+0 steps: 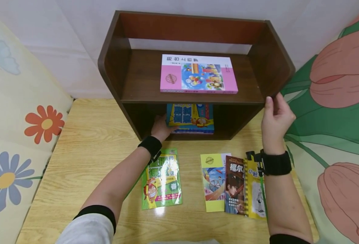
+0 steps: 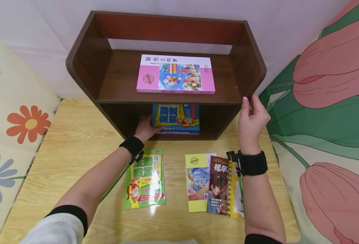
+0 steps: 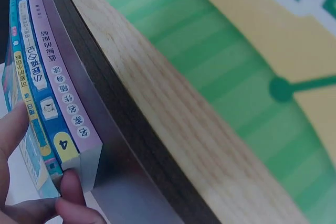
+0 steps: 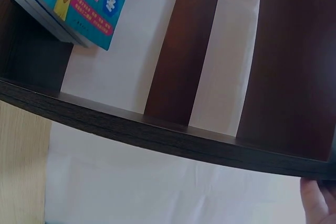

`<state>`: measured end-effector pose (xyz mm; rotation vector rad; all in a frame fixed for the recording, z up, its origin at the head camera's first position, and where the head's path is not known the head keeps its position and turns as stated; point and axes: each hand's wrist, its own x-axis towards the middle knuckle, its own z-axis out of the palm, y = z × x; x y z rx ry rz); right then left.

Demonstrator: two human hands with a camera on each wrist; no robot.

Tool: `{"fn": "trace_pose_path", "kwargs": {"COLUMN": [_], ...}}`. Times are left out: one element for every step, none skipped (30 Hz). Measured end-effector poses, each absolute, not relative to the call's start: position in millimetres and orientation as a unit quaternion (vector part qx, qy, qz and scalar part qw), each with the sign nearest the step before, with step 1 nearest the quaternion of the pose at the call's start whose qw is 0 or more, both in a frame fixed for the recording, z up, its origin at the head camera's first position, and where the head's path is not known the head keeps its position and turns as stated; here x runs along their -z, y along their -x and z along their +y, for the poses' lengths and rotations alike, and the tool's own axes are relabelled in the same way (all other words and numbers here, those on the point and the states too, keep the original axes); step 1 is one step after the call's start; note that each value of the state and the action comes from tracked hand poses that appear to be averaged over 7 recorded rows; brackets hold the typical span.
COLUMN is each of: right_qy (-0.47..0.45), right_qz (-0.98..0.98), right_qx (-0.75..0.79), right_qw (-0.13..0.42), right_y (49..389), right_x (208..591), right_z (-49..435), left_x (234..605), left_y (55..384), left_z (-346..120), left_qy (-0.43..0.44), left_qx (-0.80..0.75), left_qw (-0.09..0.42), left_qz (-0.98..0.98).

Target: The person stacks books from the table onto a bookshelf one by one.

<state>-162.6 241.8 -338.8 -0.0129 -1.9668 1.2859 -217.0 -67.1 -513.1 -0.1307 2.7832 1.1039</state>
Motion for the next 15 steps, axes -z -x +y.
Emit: {"fn": "trace_pose_path", "kwargs": {"right_qy": [0.005,0.008,0.012,0.015,0.018,0.02,0.02,0.024,0.019,0.012,0.004,-0.008,-0.023,-0.041,-0.063], "right_qz": [-0.775,-0.775,-0.776,-0.775,-0.774,-0.772,-0.767,-0.758,-0.747,-0.731,-0.712,-0.69,-0.669,-0.649,-0.633], "right_qx": [-0.502,-0.504,-0.506,-0.51,-0.516,-0.525,-0.535,-0.545,-0.549,-0.551,-0.55,-0.547,-0.536,-0.527,-0.517], "right_qw": [0.384,0.382,0.377,0.372,0.366,0.357,0.354,0.357,0.375,0.403,0.436,0.473,0.514,0.548,0.573], "right_y": [163.3,164.0,164.1,163.8,163.1,161.7,159.5,157.0,154.0,151.1,148.2,145.1,142.6,140.5,138.7], "right_x": [339.9,340.6,340.9,340.4,339.7,338.5,337.3,336.3,335.7,335.5,336.0,336.8,338.3,340.1,342.4], "right_z": [242.7,243.4,243.9,243.8,243.4,242.1,240.5,237.7,234.8,231.7,228.6,225.2,221.9,218.0,214.2], "left_x": [513.6,514.1,514.7,515.2,515.7,516.4,516.7,516.7,516.8,516.5,516.4,516.1,515.6,515.3,514.9], "left_y": [217.4,218.1,218.6,219.1,219.5,219.9,220.1,220.2,220.4,220.4,220.4,220.2,219.9,219.7,219.5], "left_z": [-67.8,-68.2,-68.8,-69.3,-69.5,-69.7,-69.9,-69.9,-69.8,-69.6,-69.4,-69.5,-69.6,-70.0,-70.6], "left_qy": [0.041,0.039,0.037,0.035,0.034,0.032,0.032,0.032,0.031,0.031,0.029,0.028,0.027,0.025,0.025], "left_qx": [-0.361,-0.354,-0.348,-0.344,-0.34,-0.337,-0.335,-0.336,-0.337,-0.337,-0.337,-0.338,-0.339,-0.339,-0.339], "left_qw": [0.074,0.076,0.077,0.078,0.079,0.079,0.078,0.078,0.077,0.077,0.077,0.077,0.077,0.077,0.077], "left_qz": [0.929,0.931,0.934,0.935,0.937,0.938,0.938,0.938,0.938,0.938,0.938,0.938,0.937,0.937,0.937]}}
